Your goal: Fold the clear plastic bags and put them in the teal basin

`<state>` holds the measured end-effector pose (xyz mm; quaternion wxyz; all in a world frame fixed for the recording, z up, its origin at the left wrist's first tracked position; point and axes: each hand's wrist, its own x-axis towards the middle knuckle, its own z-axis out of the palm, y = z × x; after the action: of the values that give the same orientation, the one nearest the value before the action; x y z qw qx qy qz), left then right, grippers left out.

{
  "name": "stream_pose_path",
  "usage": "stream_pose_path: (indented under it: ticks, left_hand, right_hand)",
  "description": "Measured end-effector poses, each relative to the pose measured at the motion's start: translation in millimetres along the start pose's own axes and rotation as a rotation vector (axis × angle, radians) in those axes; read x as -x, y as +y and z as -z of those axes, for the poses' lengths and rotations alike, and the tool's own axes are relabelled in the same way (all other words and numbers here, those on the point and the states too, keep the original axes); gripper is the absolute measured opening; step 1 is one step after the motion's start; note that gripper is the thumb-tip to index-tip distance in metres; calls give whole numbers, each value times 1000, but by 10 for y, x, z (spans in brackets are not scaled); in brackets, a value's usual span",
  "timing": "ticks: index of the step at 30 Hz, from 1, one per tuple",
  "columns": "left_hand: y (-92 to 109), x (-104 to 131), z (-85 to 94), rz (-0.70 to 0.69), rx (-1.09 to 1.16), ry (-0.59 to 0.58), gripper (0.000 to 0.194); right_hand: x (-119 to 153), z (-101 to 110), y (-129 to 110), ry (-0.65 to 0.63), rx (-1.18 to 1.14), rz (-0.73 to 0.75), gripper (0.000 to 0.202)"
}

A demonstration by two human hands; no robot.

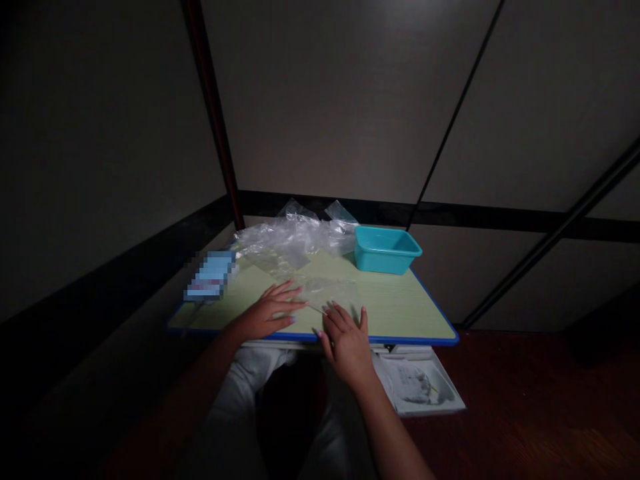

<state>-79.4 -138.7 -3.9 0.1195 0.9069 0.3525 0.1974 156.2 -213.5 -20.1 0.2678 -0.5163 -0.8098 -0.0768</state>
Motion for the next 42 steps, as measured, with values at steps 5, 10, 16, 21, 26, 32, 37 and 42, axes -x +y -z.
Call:
stream_pose_path:
  ticks: [5, 10, 16, 21, 26, 32, 37, 42]
  left_hand:
    - [8, -2, 21, 34, -2, 99, 61]
    - [32, -4, -2, 66, -36, 73, 54]
    - [51, -14, -34, 64, -77, 27, 50]
    - [82, 17, 13, 39, -95, 86, 56]
    - [263, 52, -20, 29, -182, 124, 54]
    - [481, -86, -163, 95, -231, 177, 41]
    - [455, -156, -166, 126, -213, 80, 44]
    - [333, -99, -112, 68, -180, -77, 43]
  right_hand:
    - [68, 20, 3, 4, 22, 38, 29]
    - [122, 7, 28, -8, 14, 56, 33]
    - [137, -3, 51, -5, -5, 90, 34]
    - [137, 39, 63, 9, -28, 114, 32]
    - [89, 97, 107, 33, -59, 142, 28]
    - [-25, 162, 137, 53, -132, 141, 23]
    - [-77, 235, 178, 49, -195, 113, 22]
    - [-101, 261, 231, 9, -263, 122, 20]
